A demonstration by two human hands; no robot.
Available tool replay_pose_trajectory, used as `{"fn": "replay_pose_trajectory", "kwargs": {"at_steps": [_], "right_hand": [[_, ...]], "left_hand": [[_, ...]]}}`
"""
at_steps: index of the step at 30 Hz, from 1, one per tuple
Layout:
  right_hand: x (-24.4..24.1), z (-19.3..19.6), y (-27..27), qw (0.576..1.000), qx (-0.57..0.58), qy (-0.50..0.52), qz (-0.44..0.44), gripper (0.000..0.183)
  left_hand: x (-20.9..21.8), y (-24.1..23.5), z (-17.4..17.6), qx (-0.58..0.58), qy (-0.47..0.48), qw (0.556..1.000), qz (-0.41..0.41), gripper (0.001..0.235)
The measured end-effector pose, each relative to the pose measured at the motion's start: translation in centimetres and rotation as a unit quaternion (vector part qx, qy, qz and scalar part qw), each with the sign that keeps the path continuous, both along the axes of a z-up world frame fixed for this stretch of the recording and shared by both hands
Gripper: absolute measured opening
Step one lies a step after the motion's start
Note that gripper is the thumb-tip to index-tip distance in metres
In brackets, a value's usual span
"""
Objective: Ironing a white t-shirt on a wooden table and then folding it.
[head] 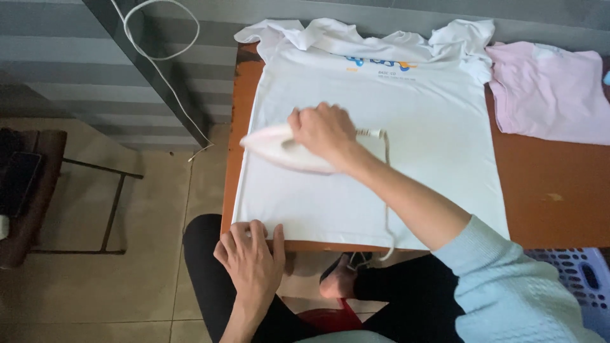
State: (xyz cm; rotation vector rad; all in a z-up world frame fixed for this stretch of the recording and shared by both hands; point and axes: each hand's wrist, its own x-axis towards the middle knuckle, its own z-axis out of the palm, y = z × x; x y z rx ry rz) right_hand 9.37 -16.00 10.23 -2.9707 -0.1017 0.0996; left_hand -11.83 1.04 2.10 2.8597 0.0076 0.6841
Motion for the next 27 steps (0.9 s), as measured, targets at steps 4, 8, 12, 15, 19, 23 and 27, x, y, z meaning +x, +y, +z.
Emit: {"fn": "replay_pose_trajectory", "kwargs": {"at_steps": [4,8,12,15,19,23,27], "right_hand": [[4.5,-0.5,-1.3,0.998,0.015,-0.051,-0.038,0.058],[7.5,-0.5,-1.6,0.997,0.016,-0.052,-0.06,0.059],[9.0,-0.3,-1.3,0.994,0.028,-0.038,-0.095,0.056],[8.7,-0.5,-1.4,0.994,0.038,-0.035,-0.101,0.055],[6.3,-0.1,-1.2,0.994,0.056,-0.019,-0.087,0.056],[1.8,1.0,-0.3,0.995,0.065,0.017,-0.075,0.055],[-2.8,2.7,1.1,0.996,0.067,0.055,-0.036,0.057]], "left_hand": [[0.7,-0.2,-1.0,0.029,-0.002,0.999,0.033,0.037],[0.4,-0.6,-1.5,0.009,0.047,0.998,0.044,0.04],[0.0,-0.8,-1.1,-0.015,0.026,0.999,0.042,0.033],[-0.4,-0.8,-1.9,-0.036,-0.003,0.999,0.037,0.036],[-0.5,-0.6,-2.4,-0.047,-0.023,0.998,0.034,0.04],[-0.6,-0.9,-1.8,-0.03,-0.056,0.997,0.041,0.036],[-1.1,-0.7,-2.0,-0.035,-0.054,0.997,0.031,0.039]]}}
